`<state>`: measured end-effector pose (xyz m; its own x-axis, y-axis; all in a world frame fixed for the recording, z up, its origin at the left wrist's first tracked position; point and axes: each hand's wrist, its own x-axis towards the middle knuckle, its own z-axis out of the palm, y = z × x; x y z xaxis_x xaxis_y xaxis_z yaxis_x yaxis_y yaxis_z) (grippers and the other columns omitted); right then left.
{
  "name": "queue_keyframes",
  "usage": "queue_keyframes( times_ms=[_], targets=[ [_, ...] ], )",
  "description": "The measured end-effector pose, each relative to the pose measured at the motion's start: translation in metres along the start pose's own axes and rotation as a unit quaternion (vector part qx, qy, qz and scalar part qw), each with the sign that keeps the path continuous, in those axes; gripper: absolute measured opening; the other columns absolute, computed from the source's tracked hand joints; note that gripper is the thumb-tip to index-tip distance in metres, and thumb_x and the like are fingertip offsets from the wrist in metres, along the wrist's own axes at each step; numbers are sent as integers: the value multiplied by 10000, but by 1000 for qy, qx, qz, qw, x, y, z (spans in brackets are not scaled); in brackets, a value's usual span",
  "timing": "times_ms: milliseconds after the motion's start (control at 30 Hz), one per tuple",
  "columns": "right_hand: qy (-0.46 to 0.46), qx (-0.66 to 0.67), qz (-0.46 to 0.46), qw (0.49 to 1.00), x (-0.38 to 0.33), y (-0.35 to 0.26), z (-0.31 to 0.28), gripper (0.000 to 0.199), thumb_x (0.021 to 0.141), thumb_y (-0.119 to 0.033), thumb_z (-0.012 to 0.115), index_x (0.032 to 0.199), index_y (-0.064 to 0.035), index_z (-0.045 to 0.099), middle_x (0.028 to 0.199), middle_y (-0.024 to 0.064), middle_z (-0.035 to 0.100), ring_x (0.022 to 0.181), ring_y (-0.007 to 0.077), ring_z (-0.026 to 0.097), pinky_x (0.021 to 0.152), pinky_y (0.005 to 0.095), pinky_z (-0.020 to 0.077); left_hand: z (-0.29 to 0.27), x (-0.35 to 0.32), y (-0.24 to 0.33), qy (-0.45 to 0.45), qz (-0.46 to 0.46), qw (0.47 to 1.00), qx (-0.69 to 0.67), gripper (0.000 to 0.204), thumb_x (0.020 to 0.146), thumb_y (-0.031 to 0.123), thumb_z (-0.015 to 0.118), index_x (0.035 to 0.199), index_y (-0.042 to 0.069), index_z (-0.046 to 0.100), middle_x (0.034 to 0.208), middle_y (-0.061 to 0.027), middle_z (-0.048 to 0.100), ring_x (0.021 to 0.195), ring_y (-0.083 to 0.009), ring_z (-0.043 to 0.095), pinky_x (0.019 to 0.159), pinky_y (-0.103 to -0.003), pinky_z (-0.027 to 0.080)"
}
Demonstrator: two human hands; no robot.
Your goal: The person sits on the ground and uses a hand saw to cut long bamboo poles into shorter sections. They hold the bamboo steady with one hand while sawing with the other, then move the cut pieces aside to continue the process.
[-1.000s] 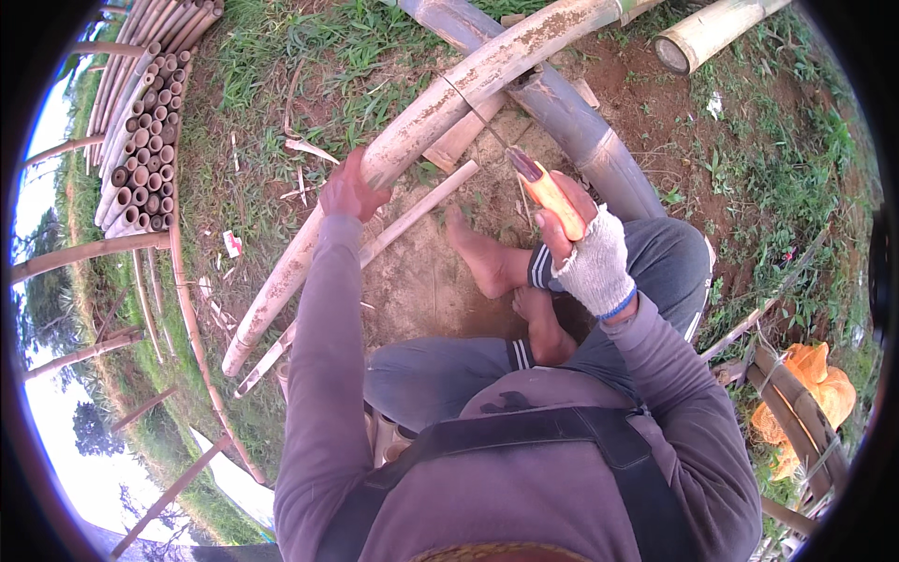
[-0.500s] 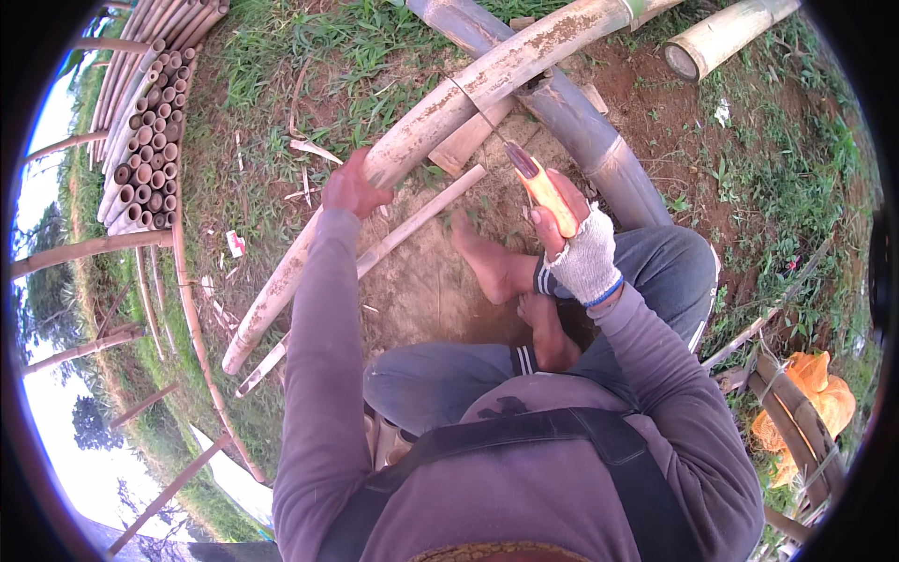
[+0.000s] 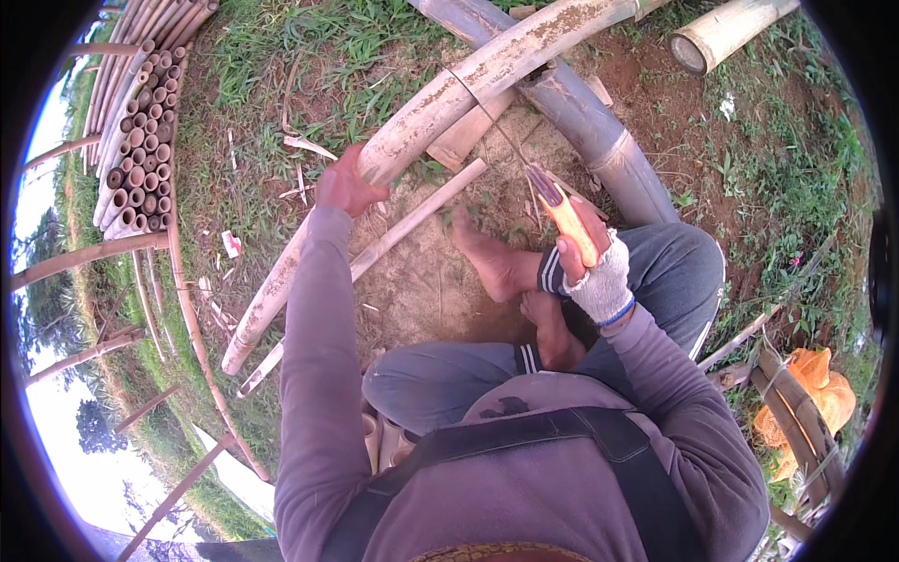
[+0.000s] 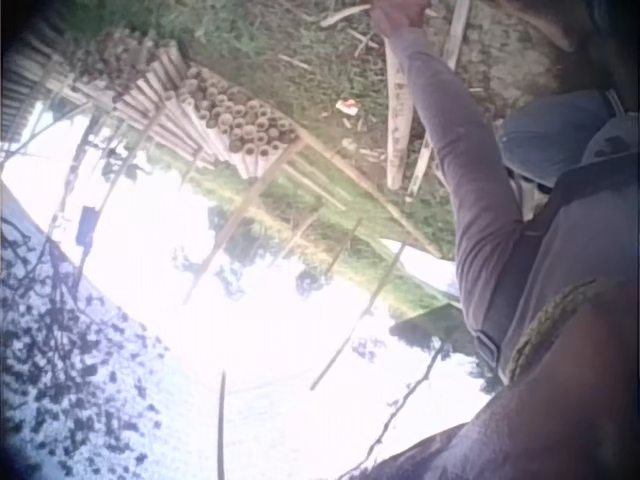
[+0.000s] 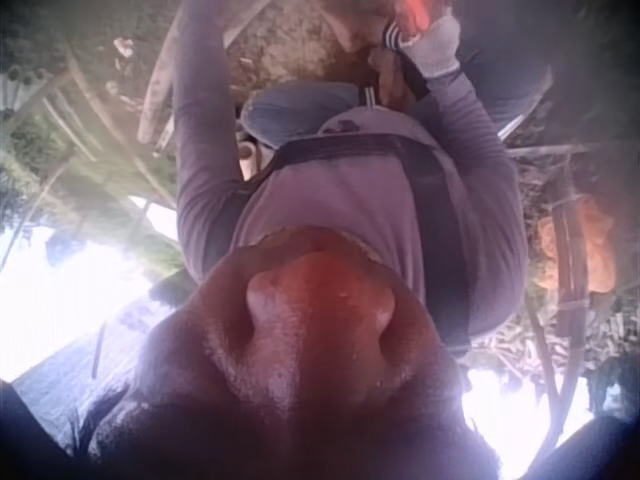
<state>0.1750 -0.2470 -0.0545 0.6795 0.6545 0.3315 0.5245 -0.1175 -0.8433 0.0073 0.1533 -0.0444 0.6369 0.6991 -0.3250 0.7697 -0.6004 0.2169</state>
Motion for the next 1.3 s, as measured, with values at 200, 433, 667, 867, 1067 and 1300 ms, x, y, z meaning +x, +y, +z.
queue_keyframes(
  times_ms=[200, 433, 667, 867, 1067, 1300],
  targets=[
    [4, 7, 51, 999, 48, -4, 31, 499, 1007, -212, 770, 1458, -40, 648, 1238, 248, 761, 979, 438, 776, 827, 468, 618, -2, 2, 6, -8, 2, 1000, 1, 1061, 644, 391, 963, 1579, 104, 553, 1290, -267, 767, 1195, -426, 750, 1098, -464, 583],
    [-4, 16, 23, 1000, 0, 0, -3, 509, 1044, -249, 743, 1465, 12, 630, 1288, 224, 771, 1112, 377, 793, 942, 438, 626, -3, -3, 2, -13, -1, 1000, 16, 1066, 651, 402, 964, 1582, 101, 542, 1274, -273, 770, 1179, -438, 755, 1088, -471, 588],
    [-19, -36, 60, 997, 79, -6, 48, 497, 1003, -200, 776, 1471, -91, 648, 1196, 240, 766, 955, 469, 754, 800, 488, 606, 2, 5, 4, -4, 9, 1000, 19, 1034, 659, 416, 962, 1569, 146, 553, 1278, -243, 777, 1168, -427, 758, 1064, -484, 594],
    [-3, 58, 30, 998, -11, -5, -12, 539, 1037, -207, 738, 1489, 53, 601, 1276, 249, 767, 1162, 346, 780, 1013, 413, 599, -1, 5, -4, -9, 13, 1000, 0, 1045, 659, 412, 961, 1567, 101, 547, 1265, -264, 776, 1155, -442, 762, 1070, -475, 596],
    [-14, -50, 57, 997, 80, -1, 57, 509, 1042, -358, 735, 1456, -72, 654, 1238, 223, 764, 968, 457, 752, 798, 506, 603, 0, 7, 0, -7, 16, 1000, 8, 1039, 662, 406, 961, 1573, 129, 545, 1250, -261, 781, 1152, -438, 762, 1069, -481, 597],
    [-16, 83, 36, 996, -15, 1, -3, 524, 1031, -182, 733, 1490, 25, 589, 1395, 271, 717, 1234, 412, 747, 1049, 449, 595, -3, 7, -2, -8, 12, 1000, -2, 1072, 633, 402, 958, 1571, 80, 548, 1261, -271, 776, 1175, -437, 756, 1081, -468, 585]
  ],
)
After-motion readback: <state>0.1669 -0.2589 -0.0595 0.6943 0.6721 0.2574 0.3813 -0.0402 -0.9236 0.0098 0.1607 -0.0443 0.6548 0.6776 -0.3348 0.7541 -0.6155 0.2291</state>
